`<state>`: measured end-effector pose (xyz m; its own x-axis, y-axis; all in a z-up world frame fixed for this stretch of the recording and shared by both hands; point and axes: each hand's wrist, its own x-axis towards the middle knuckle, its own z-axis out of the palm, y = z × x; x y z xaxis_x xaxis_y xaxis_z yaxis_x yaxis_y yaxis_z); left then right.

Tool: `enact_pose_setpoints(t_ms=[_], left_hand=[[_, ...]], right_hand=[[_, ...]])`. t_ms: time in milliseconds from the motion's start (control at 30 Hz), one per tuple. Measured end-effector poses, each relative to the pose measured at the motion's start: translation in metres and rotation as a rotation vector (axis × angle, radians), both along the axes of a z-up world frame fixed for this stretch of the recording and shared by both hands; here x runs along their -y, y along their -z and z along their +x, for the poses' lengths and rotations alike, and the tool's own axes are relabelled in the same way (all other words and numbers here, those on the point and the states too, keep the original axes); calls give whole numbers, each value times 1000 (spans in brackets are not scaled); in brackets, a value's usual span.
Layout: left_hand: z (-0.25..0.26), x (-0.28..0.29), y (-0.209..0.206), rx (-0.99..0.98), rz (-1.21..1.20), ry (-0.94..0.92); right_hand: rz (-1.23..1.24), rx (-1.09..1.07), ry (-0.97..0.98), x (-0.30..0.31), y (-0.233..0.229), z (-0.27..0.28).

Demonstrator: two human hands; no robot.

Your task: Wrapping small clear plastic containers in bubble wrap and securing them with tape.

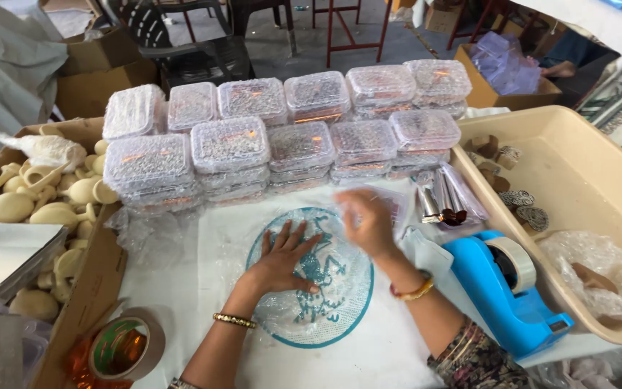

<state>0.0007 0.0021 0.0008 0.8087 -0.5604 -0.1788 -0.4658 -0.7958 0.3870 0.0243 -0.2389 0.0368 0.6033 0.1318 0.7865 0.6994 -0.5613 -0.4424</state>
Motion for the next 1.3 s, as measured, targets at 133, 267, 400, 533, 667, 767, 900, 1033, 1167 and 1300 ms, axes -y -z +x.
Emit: enact_pose_setpoints(t_ms=[133, 267, 400, 533, 667, 767, 900, 1033, 1167, 1300], left_hand=[[-2, 2, -2, 3, 34, 20], [-6, 5, -8, 35, 76, 30], [-5, 8, 13, 152, 92, 109], [-21, 27, -18, 83, 82, 166], [-32, 42, -36, -78, 157, 155], [-33, 44, -26, -69, 165, 163], [-32, 44, -18, -27, 129, 152], [-32, 44, -15, -8, 116, 142], [-32, 44, -15, 26, 88, 163], [-34, 48, -14, 95, 17, 261]], right_hand=[[126, -159, 130, 64, -17, 19], [-353, -637, 116, 80, -15, 24], [-764, -943, 167, 57, -15, 16], [-744, -810, 276, 62, 6, 24], [-637, -717, 284, 72, 17, 32], [-555, -603, 336, 75, 10, 27], [-596, -635, 538, 63, -25, 12], [-612, -589, 566, 54, -44, 0], [-526, -416, 520, 55, -61, -17], [-407, -73, 322, 39, -65, -30]])
